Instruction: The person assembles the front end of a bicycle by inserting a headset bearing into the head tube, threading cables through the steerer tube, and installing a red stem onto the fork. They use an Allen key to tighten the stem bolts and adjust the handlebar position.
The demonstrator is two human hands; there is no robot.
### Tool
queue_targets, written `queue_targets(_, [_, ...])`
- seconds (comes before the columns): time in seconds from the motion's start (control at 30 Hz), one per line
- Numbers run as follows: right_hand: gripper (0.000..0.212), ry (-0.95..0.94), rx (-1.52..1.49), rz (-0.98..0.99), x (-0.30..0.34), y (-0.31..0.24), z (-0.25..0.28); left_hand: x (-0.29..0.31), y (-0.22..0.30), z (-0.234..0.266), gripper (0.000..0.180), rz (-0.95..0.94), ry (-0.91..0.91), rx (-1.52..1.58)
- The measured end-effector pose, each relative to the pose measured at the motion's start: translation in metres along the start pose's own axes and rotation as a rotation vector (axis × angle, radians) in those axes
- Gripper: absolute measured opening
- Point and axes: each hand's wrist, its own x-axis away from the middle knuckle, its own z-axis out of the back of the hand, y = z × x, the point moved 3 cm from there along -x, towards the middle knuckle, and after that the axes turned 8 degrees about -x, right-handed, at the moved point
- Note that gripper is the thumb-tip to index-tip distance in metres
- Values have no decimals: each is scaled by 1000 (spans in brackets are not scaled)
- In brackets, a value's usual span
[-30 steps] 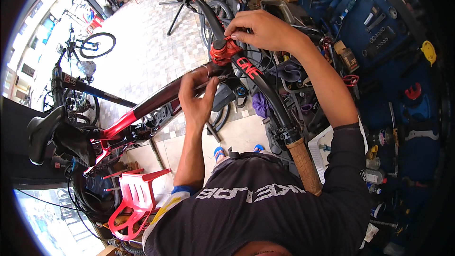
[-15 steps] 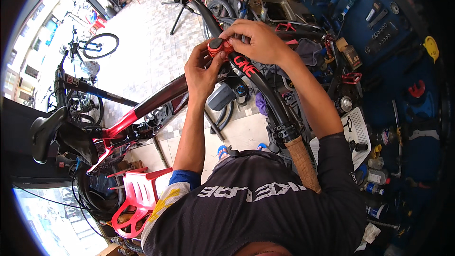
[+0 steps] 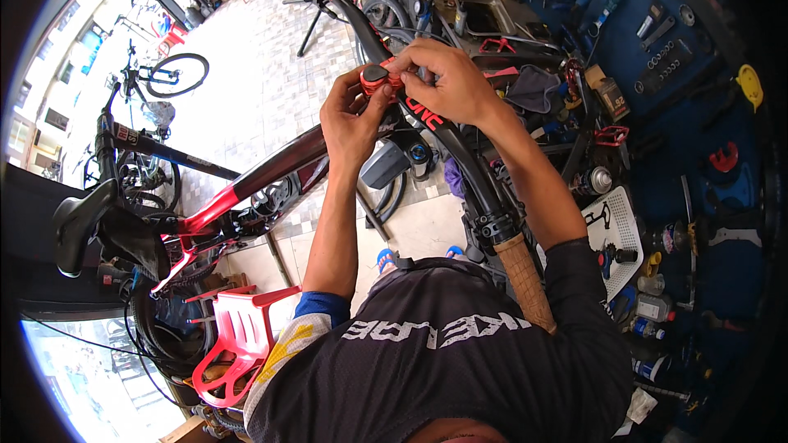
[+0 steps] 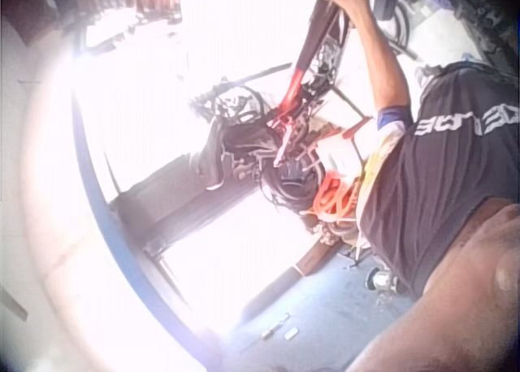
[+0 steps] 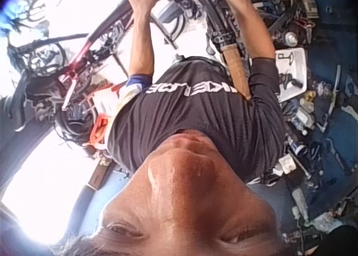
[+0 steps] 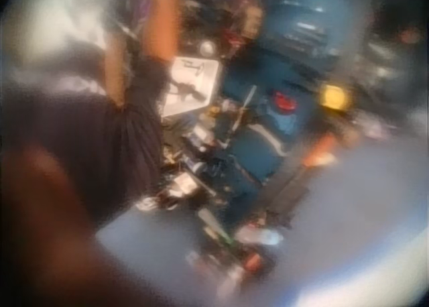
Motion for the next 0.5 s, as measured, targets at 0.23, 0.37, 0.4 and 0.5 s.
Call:
queue_targets(0.23, [20, -6, 207, 146, 4, -8, 0, 2, 6, -1, 36, -5, 1, -18])
queue_targets(0.37, [20, -29, 229, 151, 5, -11, 1, 1, 5, 0, 36, -22, -4, -38])
queue_targets(0.4, [20, -30, 224, 159, 5, -11, 1, 1, 3, 0, 36, -26, -4, -38])
queue_targets(0.5, [19, -32, 208, 174, 5, -11, 0, 1, 3, 0, 35, -31, -1, -44])
